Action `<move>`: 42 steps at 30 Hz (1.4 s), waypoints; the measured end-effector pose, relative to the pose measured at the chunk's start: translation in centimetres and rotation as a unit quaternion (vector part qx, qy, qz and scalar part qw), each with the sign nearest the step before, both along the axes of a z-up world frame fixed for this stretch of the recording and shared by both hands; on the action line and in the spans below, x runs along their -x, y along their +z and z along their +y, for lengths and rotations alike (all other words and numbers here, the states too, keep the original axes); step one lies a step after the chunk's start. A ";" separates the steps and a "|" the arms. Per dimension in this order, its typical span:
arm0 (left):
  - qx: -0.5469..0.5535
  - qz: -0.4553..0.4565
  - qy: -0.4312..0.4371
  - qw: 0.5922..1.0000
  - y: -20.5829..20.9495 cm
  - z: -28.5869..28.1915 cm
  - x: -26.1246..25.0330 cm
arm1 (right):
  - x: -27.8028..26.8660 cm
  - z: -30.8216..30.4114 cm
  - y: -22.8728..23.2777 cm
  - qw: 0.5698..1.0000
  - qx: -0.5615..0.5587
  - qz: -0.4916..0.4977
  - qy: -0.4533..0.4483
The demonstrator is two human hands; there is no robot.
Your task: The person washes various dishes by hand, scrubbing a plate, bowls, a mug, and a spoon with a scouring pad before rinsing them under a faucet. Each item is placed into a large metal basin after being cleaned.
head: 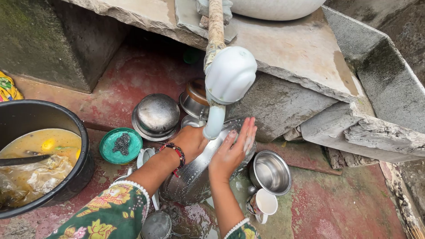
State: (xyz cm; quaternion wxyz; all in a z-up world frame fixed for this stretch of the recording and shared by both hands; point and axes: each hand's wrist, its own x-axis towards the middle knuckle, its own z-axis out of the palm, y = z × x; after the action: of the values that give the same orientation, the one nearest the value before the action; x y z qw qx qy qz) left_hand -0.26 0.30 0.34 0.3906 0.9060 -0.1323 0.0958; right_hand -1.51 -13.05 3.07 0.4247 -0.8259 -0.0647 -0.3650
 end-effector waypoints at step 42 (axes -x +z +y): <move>0.242 0.201 0.323 0.893 -1.3 5.0 0.8 | 5.4 3.7 -5.3 0.574 -0.449 0.630 0.267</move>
State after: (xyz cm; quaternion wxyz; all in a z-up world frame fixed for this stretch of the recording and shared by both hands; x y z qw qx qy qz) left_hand -1.02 5.32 -0.92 0.5634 0.7764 0.2758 0.0611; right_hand -6.89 -9.40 -2.23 0.7530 -0.4965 0.1734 0.3954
